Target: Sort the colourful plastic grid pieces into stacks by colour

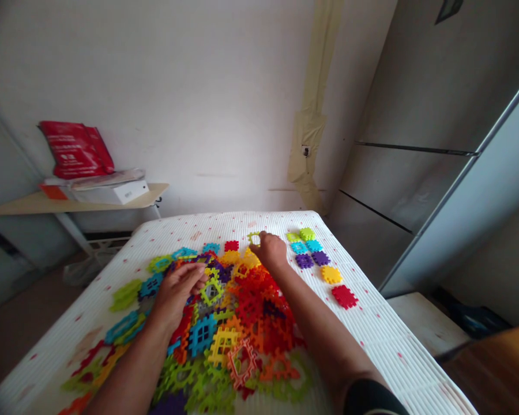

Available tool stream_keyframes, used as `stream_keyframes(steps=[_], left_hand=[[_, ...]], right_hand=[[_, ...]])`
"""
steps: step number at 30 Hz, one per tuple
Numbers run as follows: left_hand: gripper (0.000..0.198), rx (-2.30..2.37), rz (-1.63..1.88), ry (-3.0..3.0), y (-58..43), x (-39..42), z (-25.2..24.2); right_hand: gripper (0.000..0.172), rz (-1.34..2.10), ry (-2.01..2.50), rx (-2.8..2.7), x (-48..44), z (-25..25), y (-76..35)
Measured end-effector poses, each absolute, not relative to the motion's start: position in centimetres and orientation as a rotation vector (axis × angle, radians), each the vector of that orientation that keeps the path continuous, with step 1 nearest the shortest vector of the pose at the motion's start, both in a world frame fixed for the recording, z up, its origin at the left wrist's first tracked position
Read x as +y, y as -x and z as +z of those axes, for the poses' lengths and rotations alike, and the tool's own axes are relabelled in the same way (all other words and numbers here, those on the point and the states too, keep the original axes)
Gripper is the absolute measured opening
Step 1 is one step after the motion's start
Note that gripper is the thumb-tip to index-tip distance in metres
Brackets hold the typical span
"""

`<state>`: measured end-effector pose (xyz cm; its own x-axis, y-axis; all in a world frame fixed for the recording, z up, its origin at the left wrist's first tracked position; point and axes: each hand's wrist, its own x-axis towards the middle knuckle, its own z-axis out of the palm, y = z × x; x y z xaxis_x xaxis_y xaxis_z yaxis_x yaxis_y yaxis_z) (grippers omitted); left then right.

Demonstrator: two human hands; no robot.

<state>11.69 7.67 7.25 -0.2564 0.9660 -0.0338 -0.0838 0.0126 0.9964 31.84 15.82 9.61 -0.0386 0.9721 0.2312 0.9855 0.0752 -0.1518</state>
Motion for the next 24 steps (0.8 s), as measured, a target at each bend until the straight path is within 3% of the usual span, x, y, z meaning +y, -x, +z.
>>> stream_keyframes(steps=[5, 24], left_hand=[[0.045, 1.340, 1.386, -1.018, -11.4, 8.0, 6.7], [0.039, 1.410, 1.377, -1.065, -11.0, 8.1, 6.5]], right_hand=[[0.039, -0.024, 2.287, -2.006, 20.4, 8.5, -34.6], [0.031, -0.070, 2.312, -2.065, 23.8, 6.1, -35.9]])
